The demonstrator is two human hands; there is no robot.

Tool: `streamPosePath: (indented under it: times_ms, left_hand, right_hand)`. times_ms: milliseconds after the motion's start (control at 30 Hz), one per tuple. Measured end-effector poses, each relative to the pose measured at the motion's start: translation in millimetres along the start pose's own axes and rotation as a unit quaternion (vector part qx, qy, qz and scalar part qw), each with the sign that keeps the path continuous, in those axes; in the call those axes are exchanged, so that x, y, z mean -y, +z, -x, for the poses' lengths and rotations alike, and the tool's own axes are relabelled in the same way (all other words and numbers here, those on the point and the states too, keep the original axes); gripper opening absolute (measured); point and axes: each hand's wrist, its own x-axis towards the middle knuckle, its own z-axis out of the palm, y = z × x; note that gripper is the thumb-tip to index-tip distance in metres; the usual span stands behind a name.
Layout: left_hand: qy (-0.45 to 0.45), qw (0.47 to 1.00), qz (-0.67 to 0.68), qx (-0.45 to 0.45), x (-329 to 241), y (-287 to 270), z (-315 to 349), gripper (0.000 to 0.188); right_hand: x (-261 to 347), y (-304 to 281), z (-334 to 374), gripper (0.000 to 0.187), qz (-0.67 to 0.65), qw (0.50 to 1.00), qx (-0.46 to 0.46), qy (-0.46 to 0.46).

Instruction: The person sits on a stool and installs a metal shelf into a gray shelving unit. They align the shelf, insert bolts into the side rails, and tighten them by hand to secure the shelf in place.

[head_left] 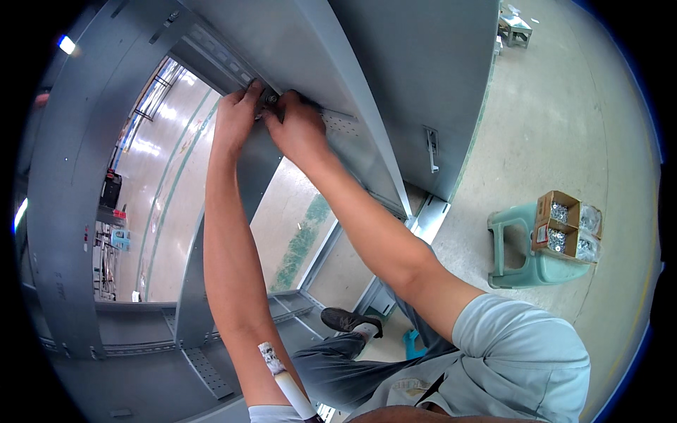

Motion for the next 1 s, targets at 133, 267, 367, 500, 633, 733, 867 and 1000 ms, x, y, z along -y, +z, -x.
streamPosePath:
  times_ms: [133, 267, 367, 500, 633, 733, 867, 1000]
  left_hand:
    - [-0.010, 1.000, 0.000, 0.000, 2, -2, -2, 0.050]
    - [-0.016, 1.000, 0.015, 0.014, 7, -4, -3, 0.050]
    - [-0.020, 1.000, 0.000, 0.015, 2, -2, -2, 0.051]
    - [-0.005, 1.000, -0.002, 0.007, 7, -3, -4, 0.051]
    - [-0.011, 1.000, -0.001, 0.018, 9, -4, -7, 0.051]
    - [-0.011, 1.000, 0.014, 0.018, 6, -2, -3, 0.049]
    - [0.006, 1.000, 0.010, 0.017, 4, -2, -4, 0.047]
    - [-0.009, 1.000, 0.009, 0.008, -2, -2, 2, 0.046]
  right_hand:
    - [-2, 3, -2, 0.032, 0.024, 0.998, 0.049, -0.033]
    - [9, -6, 3, 0.034, 0.003, 1.000, 0.031, 0.002]
    - [4, 0, -1, 0.033, -0.019, 1.000, 0.014, -0.012]
    - [5, -7, -1, 0.031, -0.012, 0.997, 0.070, -0.015]
    - [8, -3, 7, 0.028, -0.024, 0.999, -0.031, -0.017]
    - [4, -4, 8, 0.027, -0.026, 0.999, -0.028, -0.016]
    - [1, 0, 6, 0.029, -0.052, 0.997, -0.039, -0.038]
    - [-2, -5, 5, 0.033, -0.046, 0.997, -0.043, -0.054]
